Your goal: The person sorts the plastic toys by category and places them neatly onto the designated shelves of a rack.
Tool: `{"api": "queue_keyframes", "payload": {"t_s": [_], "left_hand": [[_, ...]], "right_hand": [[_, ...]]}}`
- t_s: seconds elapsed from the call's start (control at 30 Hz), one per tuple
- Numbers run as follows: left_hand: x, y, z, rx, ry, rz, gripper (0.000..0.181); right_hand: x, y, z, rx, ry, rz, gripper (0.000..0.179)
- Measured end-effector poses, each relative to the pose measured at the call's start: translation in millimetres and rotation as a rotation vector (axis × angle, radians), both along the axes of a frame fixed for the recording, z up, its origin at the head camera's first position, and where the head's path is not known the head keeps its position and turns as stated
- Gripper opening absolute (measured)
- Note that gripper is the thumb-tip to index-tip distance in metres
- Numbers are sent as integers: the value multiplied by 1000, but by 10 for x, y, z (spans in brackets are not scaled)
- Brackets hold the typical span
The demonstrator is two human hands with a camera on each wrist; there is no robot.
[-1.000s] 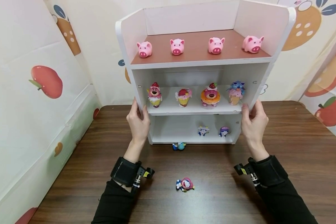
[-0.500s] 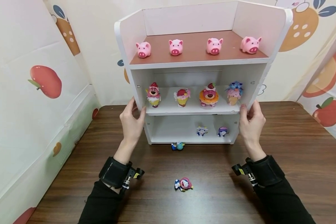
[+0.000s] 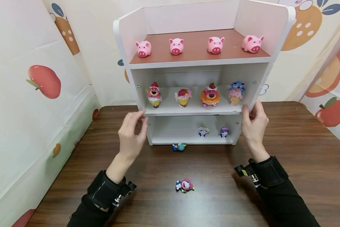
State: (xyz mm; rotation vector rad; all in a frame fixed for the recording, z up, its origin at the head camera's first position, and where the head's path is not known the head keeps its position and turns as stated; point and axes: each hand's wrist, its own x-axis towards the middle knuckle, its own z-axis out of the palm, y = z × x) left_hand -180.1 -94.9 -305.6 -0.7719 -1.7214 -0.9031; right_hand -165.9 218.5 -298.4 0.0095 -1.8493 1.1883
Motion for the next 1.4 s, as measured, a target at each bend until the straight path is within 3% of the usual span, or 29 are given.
{"api": "queue_keyframes", "payload": {"t_s": [0.2,0.37,0.53,0.8,1.07,1.23,1.4], "left_hand": [[121,112,-82,-248,-17,-84,19],[147,197,-183,-444,-113,-76,18],[88,267,-326,-580,-222,-70,16],[-75,350,-511,-700,-419,-44,10],[-208,446,-587,-723,-636,-61,15],[-264,486,-603,-735,-721,-106,20],[-279,507,-596,-774,-759,-119,28]], "right_hand": [[-44,74,-44,4,-11,3,33],[-170,193,-169,-1,-14,2,34],[-214,217,-205,-10,-13,8,34],[-225,242,-226,-2,-15,20,34],[-215,242,-217,5,-14,9,34],[-211,239,-215,4,-12,8,33],[-202,233,-203,2,-9,14,33]]}}
